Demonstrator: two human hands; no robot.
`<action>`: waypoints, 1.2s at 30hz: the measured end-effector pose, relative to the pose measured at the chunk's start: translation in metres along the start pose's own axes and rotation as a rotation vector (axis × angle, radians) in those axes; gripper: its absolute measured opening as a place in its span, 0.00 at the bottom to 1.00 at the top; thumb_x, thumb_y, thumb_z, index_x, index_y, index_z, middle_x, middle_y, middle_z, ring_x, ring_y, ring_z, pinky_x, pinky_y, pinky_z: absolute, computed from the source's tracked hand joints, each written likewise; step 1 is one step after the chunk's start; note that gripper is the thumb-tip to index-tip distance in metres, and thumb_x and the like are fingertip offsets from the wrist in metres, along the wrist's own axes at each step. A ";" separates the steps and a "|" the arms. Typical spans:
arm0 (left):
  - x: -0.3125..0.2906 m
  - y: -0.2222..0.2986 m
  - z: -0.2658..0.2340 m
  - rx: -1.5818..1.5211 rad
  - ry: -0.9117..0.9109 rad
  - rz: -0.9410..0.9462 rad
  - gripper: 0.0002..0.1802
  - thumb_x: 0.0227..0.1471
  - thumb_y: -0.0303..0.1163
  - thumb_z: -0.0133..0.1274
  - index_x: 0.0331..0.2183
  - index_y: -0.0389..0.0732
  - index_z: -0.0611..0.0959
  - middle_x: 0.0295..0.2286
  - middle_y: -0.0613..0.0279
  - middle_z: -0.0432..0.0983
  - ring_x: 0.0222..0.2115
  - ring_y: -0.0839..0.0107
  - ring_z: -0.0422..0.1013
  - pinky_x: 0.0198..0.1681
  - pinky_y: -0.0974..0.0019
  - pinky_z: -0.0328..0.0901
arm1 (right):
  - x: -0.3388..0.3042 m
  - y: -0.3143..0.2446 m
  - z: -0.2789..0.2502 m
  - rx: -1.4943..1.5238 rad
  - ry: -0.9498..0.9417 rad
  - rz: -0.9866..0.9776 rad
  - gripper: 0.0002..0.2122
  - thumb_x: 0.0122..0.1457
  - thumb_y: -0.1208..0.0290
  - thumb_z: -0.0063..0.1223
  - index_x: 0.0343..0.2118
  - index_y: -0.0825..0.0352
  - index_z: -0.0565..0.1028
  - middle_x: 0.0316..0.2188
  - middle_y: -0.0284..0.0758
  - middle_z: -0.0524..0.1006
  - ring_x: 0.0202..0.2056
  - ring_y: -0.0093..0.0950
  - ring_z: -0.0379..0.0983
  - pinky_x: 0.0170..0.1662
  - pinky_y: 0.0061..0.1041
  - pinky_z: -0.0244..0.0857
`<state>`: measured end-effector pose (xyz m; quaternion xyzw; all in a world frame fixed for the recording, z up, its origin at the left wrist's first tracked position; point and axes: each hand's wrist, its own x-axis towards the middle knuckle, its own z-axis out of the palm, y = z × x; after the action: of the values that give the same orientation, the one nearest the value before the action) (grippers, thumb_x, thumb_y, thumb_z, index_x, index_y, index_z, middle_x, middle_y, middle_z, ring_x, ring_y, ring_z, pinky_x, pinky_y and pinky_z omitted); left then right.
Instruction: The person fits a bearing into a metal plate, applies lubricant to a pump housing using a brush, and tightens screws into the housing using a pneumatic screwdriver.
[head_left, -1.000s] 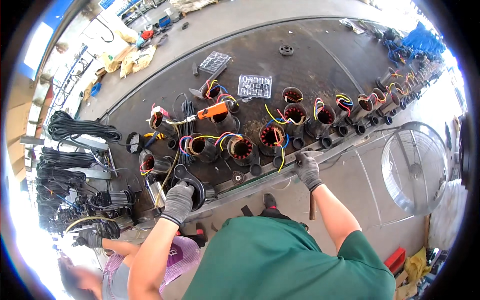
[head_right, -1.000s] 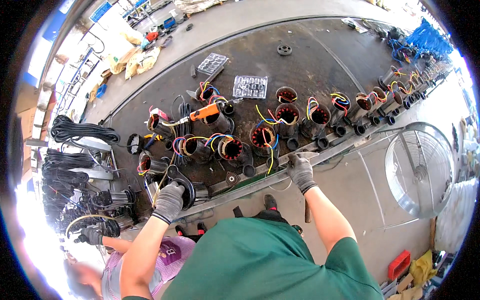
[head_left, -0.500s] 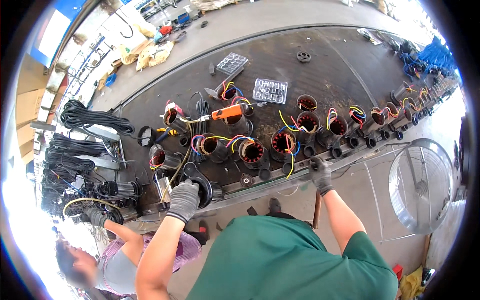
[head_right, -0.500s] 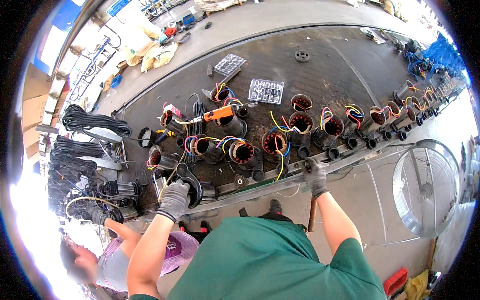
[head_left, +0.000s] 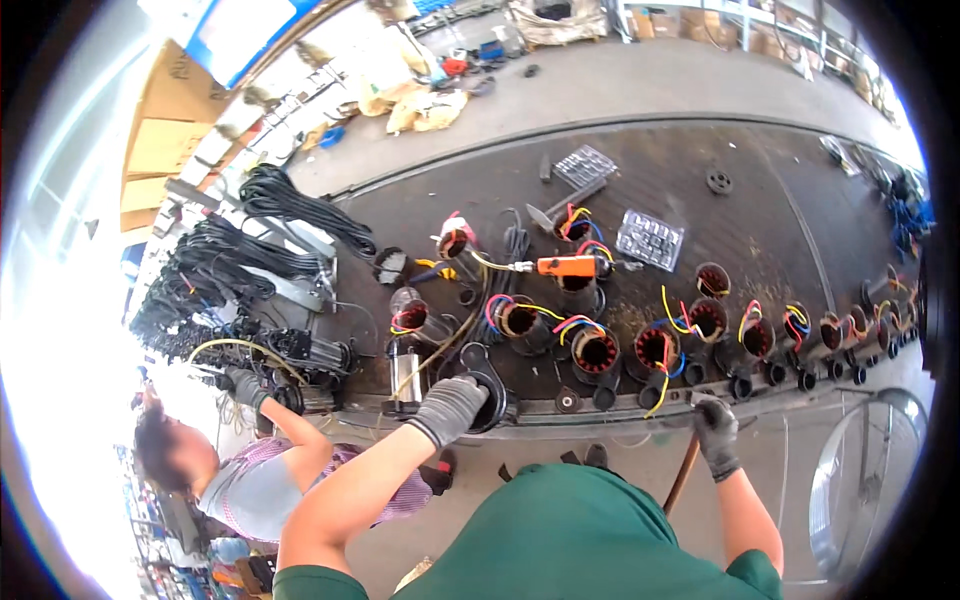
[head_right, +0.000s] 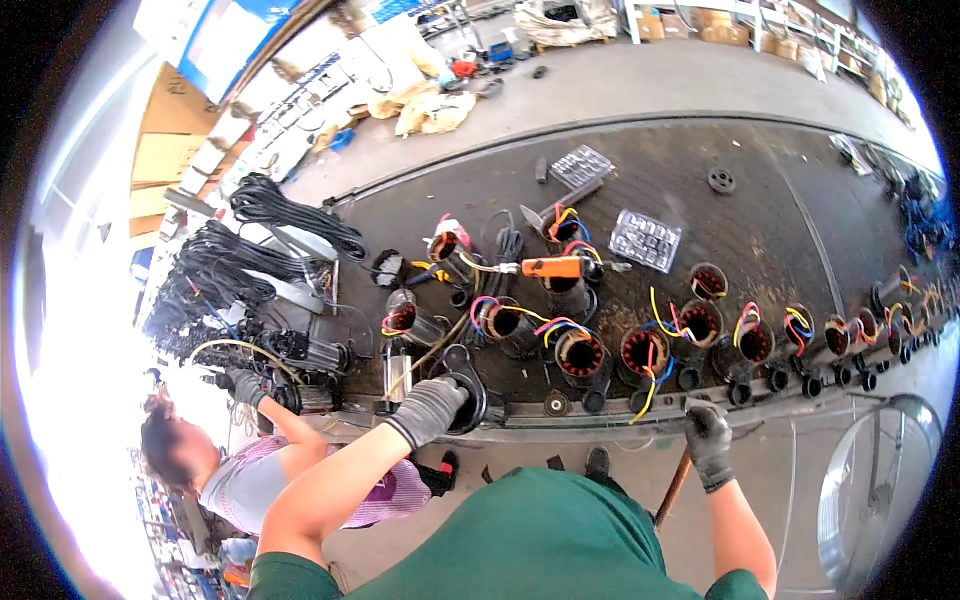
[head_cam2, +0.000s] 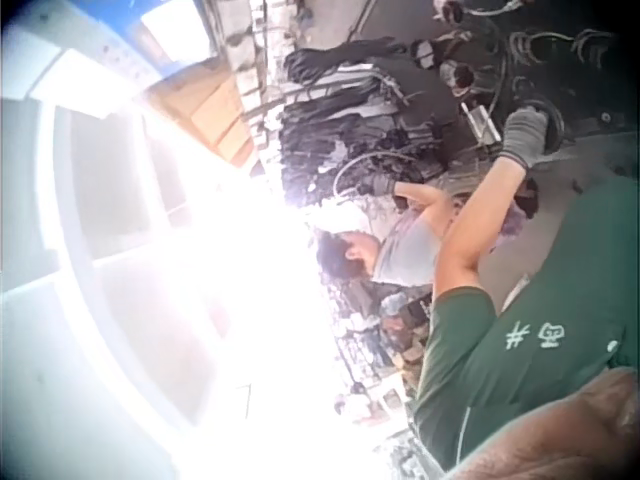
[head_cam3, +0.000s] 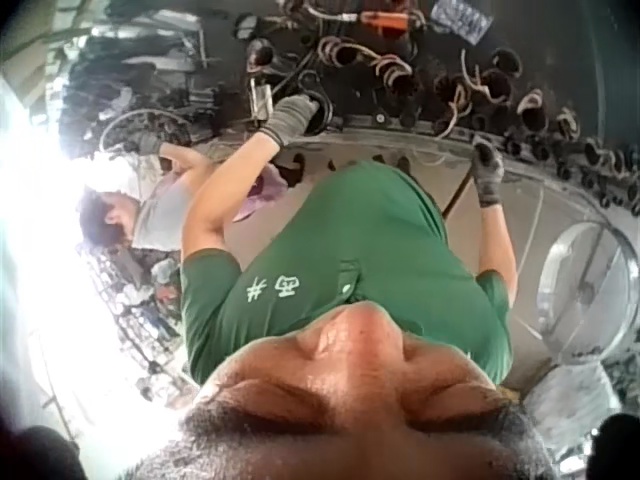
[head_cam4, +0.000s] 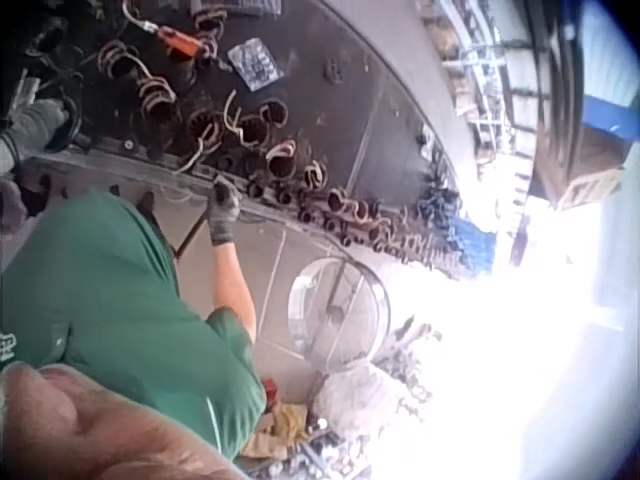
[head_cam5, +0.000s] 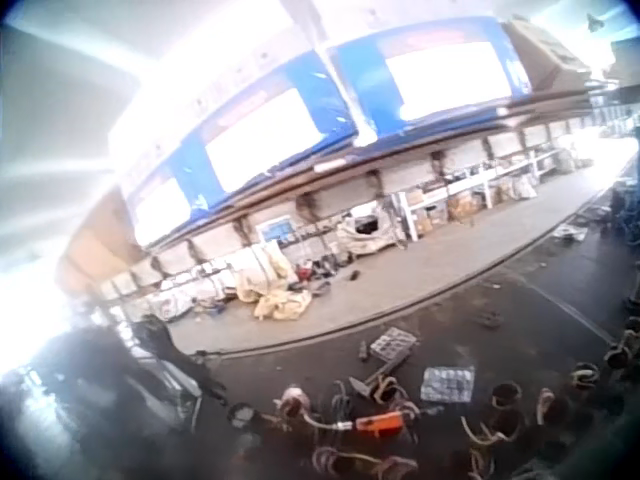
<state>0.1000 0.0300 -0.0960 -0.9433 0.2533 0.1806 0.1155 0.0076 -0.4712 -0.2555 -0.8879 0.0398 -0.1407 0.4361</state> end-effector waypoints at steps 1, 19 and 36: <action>0.003 0.006 -0.009 -0.008 -0.042 -0.038 0.12 0.51 0.25 0.52 0.39 0.41 0.84 0.35 0.49 0.80 0.40 0.54 0.79 0.42 0.54 0.74 | 0.003 0.012 -0.003 -0.055 -0.051 -0.079 0.08 0.52 0.82 0.57 0.36 0.69 0.79 0.34 0.42 0.80 0.35 0.35 0.79 0.39 0.30 0.73; 0.000 -0.003 -0.018 -0.079 -0.008 -0.015 0.09 0.51 0.27 0.53 0.36 0.39 0.84 0.34 0.47 0.81 0.40 0.51 0.79 0.44 0.52 0.73 | 0.071 -0.232 0.132 0.555 -1.015 0.085 0.30 0.61 0.67 0.62 0.64 0.67 0.65 0.41 0.37 0.81 0.34 0.21 0.76 0.37 0.25 0.74; -0.064 0.001 0.044 -0.794 0.774 -0.309 0.18 0.52 0.31 0.61 0.46 0.42 0.80 0.37 0.52 0.77 0.38 0.53 0.76 0.43 0.56 0.72 | 0.068 -0.243 0.213 0.506 -1.108 0.346 0.38 0.57 0.62 0.67 0.66 0.73 0.59 0.42 0.39 0.80 0.37 0.23 0.78 0.40 0.24 0.74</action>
<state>0.0356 0.0701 -0.1106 -0.9378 0.0494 -0.1156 -0.3235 0.1208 -0.1713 -0.1734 -0.6790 -0.0834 0.4075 0.6049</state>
